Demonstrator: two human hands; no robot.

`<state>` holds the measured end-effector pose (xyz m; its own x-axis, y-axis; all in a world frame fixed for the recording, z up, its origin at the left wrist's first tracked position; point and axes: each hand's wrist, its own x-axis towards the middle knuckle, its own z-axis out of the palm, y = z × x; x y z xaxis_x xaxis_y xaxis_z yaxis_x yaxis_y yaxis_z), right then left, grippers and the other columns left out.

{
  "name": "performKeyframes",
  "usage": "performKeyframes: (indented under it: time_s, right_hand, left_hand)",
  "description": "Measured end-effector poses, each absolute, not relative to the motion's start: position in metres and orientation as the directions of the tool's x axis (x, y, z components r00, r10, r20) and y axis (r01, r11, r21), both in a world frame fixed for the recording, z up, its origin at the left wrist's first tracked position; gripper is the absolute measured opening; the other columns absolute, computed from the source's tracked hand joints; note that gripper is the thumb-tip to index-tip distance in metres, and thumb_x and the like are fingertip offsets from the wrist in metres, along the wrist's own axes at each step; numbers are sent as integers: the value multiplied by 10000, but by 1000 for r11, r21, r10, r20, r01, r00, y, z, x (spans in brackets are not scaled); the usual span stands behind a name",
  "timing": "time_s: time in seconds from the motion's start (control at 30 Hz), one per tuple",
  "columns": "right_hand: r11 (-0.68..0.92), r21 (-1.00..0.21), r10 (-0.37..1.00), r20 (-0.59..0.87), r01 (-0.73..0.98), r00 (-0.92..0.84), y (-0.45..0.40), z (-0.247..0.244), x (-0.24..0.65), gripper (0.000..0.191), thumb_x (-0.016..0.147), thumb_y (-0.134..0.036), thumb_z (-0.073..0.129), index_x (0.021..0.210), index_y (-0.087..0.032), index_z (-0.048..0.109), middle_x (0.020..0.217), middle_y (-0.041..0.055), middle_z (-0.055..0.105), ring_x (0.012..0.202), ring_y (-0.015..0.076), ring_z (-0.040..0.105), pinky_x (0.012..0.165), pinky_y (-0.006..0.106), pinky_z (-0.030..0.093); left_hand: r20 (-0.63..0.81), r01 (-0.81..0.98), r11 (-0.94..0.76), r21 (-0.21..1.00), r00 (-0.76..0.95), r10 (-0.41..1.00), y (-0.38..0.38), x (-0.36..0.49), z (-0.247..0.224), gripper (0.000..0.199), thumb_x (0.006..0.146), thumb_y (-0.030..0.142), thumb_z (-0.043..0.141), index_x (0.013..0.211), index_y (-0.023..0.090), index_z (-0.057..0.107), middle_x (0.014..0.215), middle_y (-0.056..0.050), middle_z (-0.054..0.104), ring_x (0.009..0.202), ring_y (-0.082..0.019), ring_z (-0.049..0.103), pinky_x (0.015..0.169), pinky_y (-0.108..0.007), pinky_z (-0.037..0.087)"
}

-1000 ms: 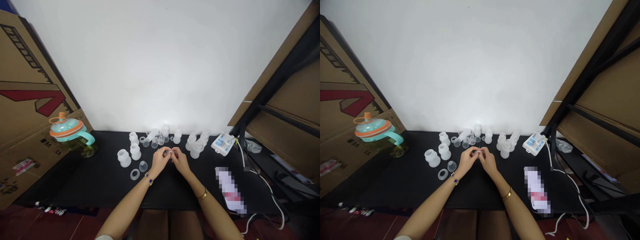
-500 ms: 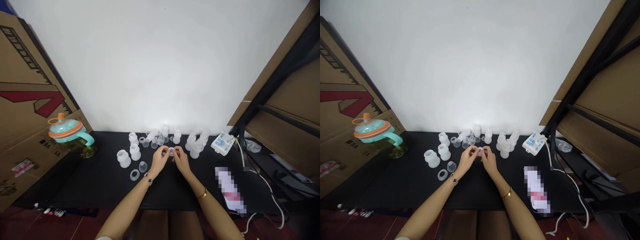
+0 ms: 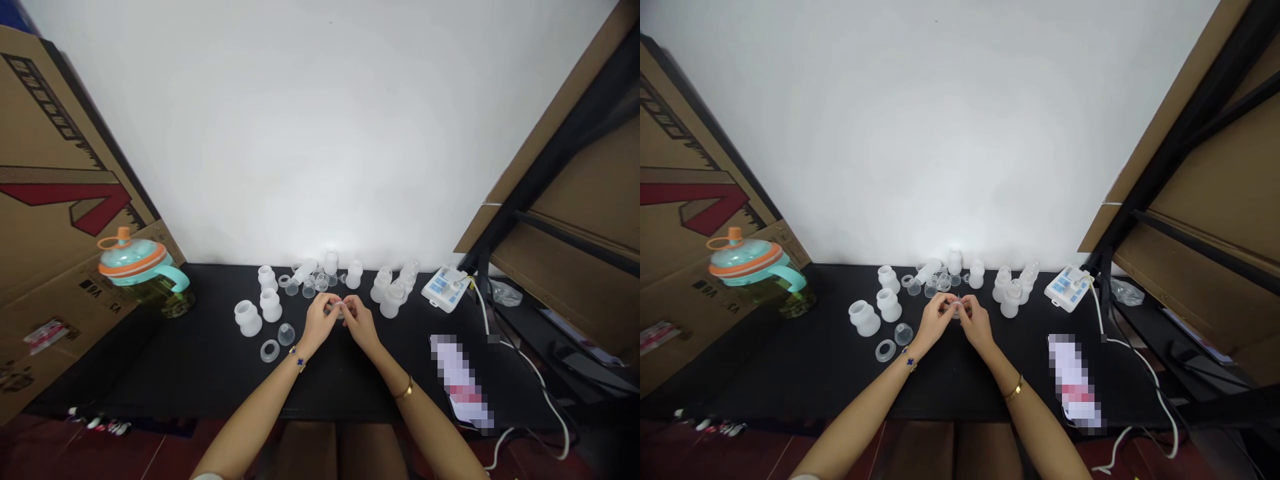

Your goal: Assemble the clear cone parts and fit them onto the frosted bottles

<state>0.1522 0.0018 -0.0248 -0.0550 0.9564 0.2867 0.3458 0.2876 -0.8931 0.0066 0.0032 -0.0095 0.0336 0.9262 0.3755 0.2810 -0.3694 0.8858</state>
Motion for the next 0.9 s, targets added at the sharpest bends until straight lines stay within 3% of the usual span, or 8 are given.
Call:
performKeyframes:
  time_s: [0.27, 0.67, 0.9]
  right_hand:
    - [295, -897, 954, 298, 329, -42, 1, -23, 153, 228, 943, -475, 507, 962, -249, 516, 781, -15, 648, 549, 156, 625, 519, 252, 464]
    - [275, -894, 961, 262, 355, -87, 1, -20, 152, 190, 929, -438, 511, 912, -250, 492, 650, -54, 588, 511, 156, 614, 518, 243, 447]
    - [280, -880, 960, 268, 383, -86, 0, -22, 151, 177, 923, -421, 513, 879, -253, 484, 634, -52, 588, 509, 157, 611, 511, 237, 436]
  left_hand:
    - [325, 180, -329, 927, 53, 944, 5, 6, -14, 220, 885, 381, 614, 945, 180, 681, 983, -54, 642, 814, -157, 656, 668, -247, 572]
    - [423, 286, -423, 860, 66, 904, 6, 6, -13, 90, 855, 196, 601, 884, 188, 686, 933, -33, 644, 826, -153, 640, 731, -259, 535]
    - [442, 327, -441, 836, 76, 894, 5, 5, -12, 100, 845, 180, 600, 877, 194, 693, 935, -32, 651, 810, -154, 637, 727, -262, 521]
